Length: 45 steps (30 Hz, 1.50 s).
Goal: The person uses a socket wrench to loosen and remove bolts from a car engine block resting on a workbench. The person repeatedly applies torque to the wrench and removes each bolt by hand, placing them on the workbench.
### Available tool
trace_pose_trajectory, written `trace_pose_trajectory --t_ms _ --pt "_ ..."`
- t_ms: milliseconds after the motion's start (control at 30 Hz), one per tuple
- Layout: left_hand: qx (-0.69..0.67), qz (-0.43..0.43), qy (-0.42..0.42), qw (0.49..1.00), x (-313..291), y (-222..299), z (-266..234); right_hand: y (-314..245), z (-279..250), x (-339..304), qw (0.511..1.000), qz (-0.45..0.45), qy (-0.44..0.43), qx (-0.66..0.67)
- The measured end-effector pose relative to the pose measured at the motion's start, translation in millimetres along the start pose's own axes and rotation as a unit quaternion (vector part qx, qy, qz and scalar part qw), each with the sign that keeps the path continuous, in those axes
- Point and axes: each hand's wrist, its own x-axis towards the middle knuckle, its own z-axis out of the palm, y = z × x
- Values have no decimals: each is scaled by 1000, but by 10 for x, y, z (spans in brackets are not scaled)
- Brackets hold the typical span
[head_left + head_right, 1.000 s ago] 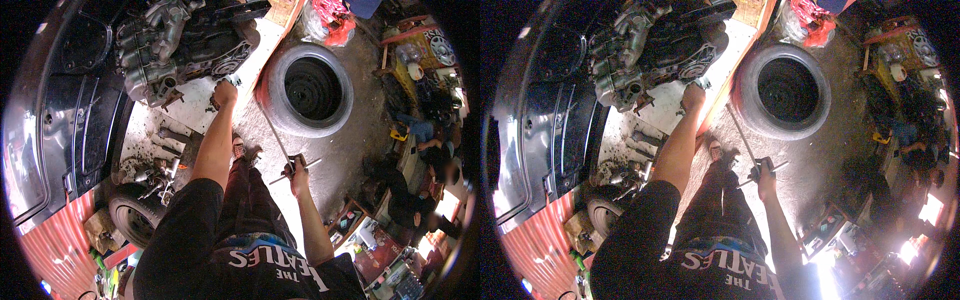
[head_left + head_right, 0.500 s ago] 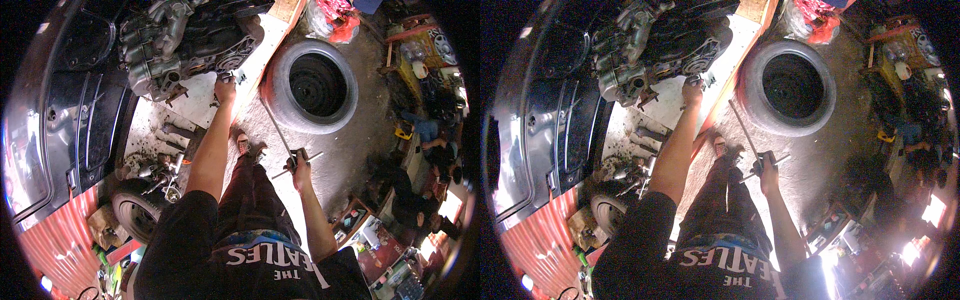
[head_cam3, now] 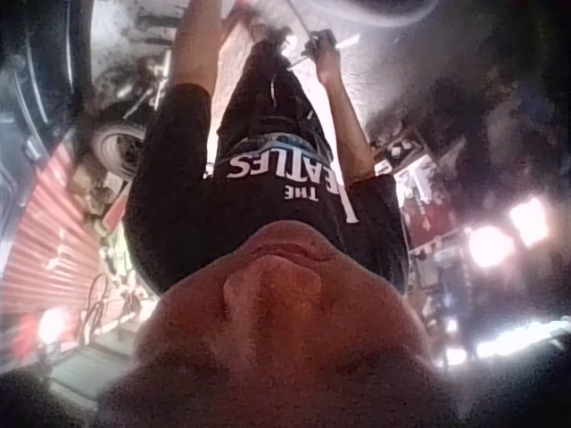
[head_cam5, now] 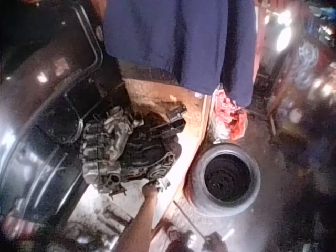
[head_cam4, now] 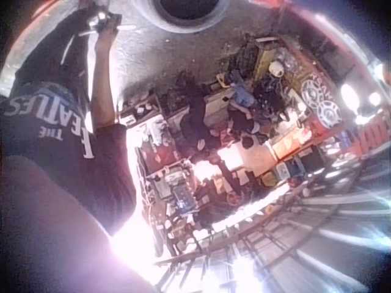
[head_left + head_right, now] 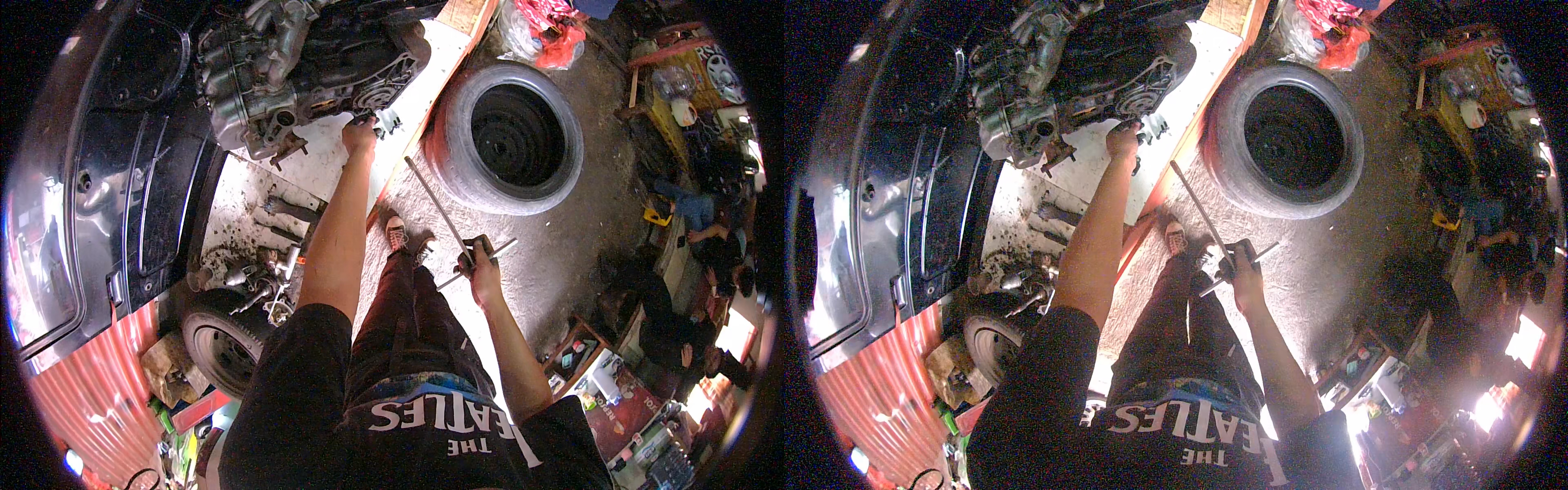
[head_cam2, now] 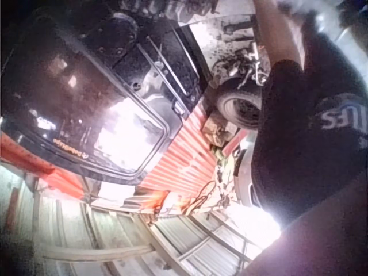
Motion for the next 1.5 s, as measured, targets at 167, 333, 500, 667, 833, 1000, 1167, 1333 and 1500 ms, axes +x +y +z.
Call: trace_pose_trajectory --t_ms 167,333,500,667,833,1000,1167,1333,1500 --pt "-84 -23 -14 996 -78 133 103 50 -116 48 999 -11 -35 13" --pt "-213 -79 -32 973 126 51 129 -123 163 -2 1000 -10 5 16" --pt "-233 -142 -63 960 40 143 67 -66 300 139 997 -73 -38 1" --pt "-321 -177 -79 927 112 137 28 11 476 378 988 -124 -58 -73" --pt "-263 -181 -113 941 156 75 -26 75 567 591 977 -146 -64 -142" --pt "-319 -206 -102 920 201 40 5 165 639 641 970 -166 -51 -168" --pt "-326 -200 -116 917 210 15 12 296 596 702 972 -156 -18 -172" --pt "-351 -193 -132 907 355 -136 12 267 649 680 975 -147 -33 -161" --pt "-369 -204 -109 900 456 -220 45 318 684 665 983 -129 -34 -128"
